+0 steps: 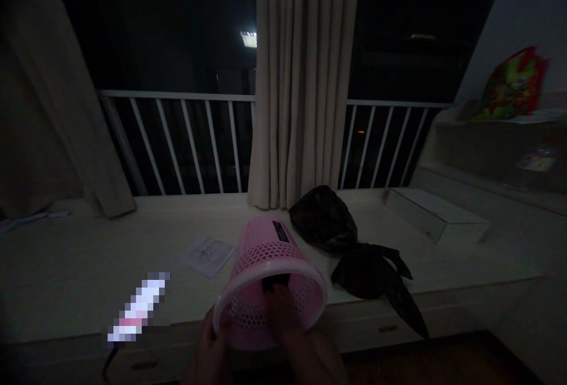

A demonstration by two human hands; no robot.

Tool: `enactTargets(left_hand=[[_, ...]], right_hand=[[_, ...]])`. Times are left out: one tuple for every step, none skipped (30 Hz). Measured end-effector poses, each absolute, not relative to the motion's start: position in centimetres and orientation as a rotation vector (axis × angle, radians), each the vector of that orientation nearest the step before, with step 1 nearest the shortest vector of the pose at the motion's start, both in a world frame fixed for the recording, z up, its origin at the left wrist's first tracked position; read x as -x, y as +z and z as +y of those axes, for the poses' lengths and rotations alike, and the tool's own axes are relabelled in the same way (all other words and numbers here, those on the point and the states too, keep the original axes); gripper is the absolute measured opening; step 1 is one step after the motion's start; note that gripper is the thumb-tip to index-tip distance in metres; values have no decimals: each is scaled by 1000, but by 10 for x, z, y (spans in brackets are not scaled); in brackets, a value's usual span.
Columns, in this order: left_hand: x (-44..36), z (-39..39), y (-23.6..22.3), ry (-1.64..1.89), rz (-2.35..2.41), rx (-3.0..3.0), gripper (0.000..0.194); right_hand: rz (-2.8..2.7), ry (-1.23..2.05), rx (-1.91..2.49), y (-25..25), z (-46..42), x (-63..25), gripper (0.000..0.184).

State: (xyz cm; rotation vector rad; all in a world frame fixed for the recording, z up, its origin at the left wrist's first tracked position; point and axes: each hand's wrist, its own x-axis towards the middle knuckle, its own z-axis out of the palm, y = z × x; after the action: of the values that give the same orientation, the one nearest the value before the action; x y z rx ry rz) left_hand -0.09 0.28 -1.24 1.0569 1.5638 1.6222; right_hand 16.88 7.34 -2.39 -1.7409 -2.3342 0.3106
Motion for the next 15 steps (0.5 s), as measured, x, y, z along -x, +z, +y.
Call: enactTargets(left_hand=[[1, 3, -13, 1612, 1533, -1050, 63], [1, 3, -13, 1614, 1517, -1048, 63], [1, 3, -13, 1616, 1508, -1043, 62], [1, 4, -13, 1619, 1510, -1034, 62], [1, 3, -14, 1615, 1514, -1026, 61], [1, 3, -13, 1607, 1519, -1020, 61], [1, 3, -13, 1593, 1523, -1019, 61], [1, 2, -12, 1582, 1526, -1018, 62], [1, 1, -11, 1570, 1527, -1018, 63], [1, 0, -10, 1556, 1529, -1020, 64], [1, 0, -9, 1538, 1534, -1023, 64], [1, -1, -7, 1528, 1540, -1025, 64], [0, -2, -6, 1529, 1543, -1027, 63], [0, -2, -4, 1538, 1542, -1029, 62], [-1, -2, -3, 1554, 1538, -1029, 62]], right_hand=[[-2334, 310, 1738, -23, 73, -169, 28], [-2333, 311, 1739, -21, 72, -169, 29], [-2332, 312, 1742, -20, 72, -169, 29], [-2332, 314, 1748, -19, 72, -169, 30], [-2334, 320, 1754, -19, 72, -169, 30], [-2336, 326, 1758, -18, 72, -168, 31], [-2337, 330, 1763, -18, 73, -168, 31], [-2337, 335, 1767, -18, 73, -168, 30], [-2337, 339, 1768, -19, 73, -167, 30], [-2334, 342, 1770, -19, 74, -167, 30], [-2331, 344, 1770, -19, 73, -167, 30], [-2326, 346, 1771, -19, 73, -167, 30], [-2321, 349, 1772, -19, 72, -168, 30], [-2316, 353, 1773, -19, 71, -168, 29], [-2310, 357, 1773, -19, 70, -169, 29]])
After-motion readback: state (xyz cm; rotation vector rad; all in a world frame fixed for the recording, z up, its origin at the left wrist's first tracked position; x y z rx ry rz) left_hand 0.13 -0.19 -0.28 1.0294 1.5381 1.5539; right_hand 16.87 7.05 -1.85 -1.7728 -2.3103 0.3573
